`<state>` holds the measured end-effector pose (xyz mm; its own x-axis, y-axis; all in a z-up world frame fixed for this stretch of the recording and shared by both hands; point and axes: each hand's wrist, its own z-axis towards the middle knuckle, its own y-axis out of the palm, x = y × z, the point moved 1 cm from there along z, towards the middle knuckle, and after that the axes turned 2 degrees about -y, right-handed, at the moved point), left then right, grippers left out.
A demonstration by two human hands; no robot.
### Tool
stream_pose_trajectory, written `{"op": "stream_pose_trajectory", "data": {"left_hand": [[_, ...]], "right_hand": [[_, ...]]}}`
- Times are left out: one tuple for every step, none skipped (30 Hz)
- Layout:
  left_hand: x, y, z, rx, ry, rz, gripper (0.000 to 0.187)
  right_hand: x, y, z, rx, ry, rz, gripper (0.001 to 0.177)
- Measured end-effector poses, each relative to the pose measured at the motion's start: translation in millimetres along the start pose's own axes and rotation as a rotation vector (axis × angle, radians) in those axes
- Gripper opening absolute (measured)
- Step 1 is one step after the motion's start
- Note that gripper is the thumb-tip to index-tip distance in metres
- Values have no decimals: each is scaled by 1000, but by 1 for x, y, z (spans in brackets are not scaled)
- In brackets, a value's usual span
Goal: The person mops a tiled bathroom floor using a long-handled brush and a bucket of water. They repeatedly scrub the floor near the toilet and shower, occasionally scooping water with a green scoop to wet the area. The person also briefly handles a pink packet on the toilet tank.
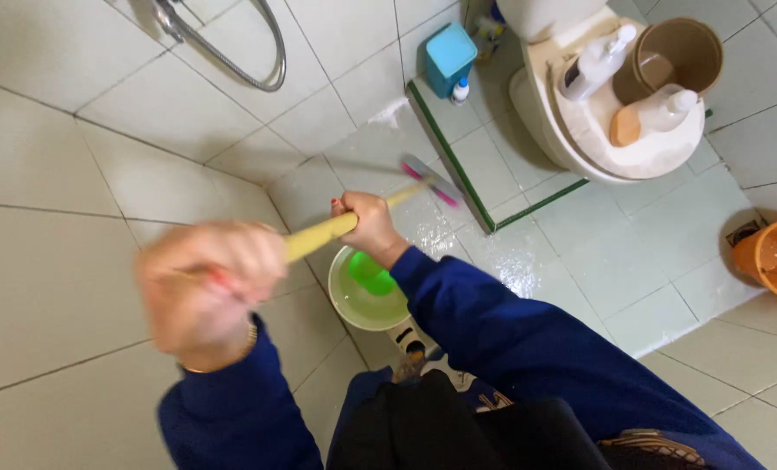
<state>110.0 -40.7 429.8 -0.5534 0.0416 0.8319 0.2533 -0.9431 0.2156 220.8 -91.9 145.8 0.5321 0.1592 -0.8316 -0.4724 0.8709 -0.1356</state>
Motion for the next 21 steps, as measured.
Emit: {"op": "stream_pose_trajectory", "data": {"left_hand": [[3,-15,1,-53,-29,-20,26],[7,-31,5,-108,-48,-37,24],[3,-34,3,-105,-46,-32,24],[-1,-39,3,-71,-32,-55,24],[-6,-44,4,-38,-17,-78,24],[-9,-44,3,-40,-17,-78,24],[-11,-44,2,-31,-15,-93,24],[-14,-44,1,-24,-10,-104,23],[-14,-37,9,-28,-6,-101,23],[-16,-29,14,-23,6,-95,23],[-18,-22,18,-18,18,-89,24],[-22,-25,21,-1,4,-93,24],[-25,-28,24,-27,19,-84,22],[-29,-31,31,-66,50,-69,21],[-27,-21,28,-64,51,-68,21],[-24,-11,27,-16,35,-81,21],[-22,-1,25,31,20,-94,22],[-18,2,18,39,11,-98,22],[-15,6,11,84,-8,-45,17],[-13,8,9,112,-25,5,20],[-16,7,11,105,-30,-1,20]], "right_hand": [[-11,-1,-7,23,22,-80,35],[-21,-1,-8,47,34,-160,35],[-20,1,-10,43,31,-155,35],[-17,2,-10,90,-20,-182,36],[-14,4,-8,136,-71,-209,37],[-5,8,-8,138,-71,-210,37],[4,11,-7,163,-111,-209,37],[14,16,-5,189,-155,-206,38],[26,20,2,193,-159,-204,38],[39,20,5,203,-183,-187,37],[51,21,8,213,-207,-170,35],[45,18,14,198,-190,-171,35],[38,14,20,218,-202,-173,36],[35,13,35,250,-231,-171,37],[29,4,31,248,-231,-170,37],[23,-5,27,197,-209,-113,35],[18,-14,23,145,-186,-56,34],[9,-22,21,139,-176,-59,34],[2,-30,19,-22,-113,13,32],[-4,-37,23,-167,-54,82,32],[15,-41,15,-159,-49,75,32]]}}
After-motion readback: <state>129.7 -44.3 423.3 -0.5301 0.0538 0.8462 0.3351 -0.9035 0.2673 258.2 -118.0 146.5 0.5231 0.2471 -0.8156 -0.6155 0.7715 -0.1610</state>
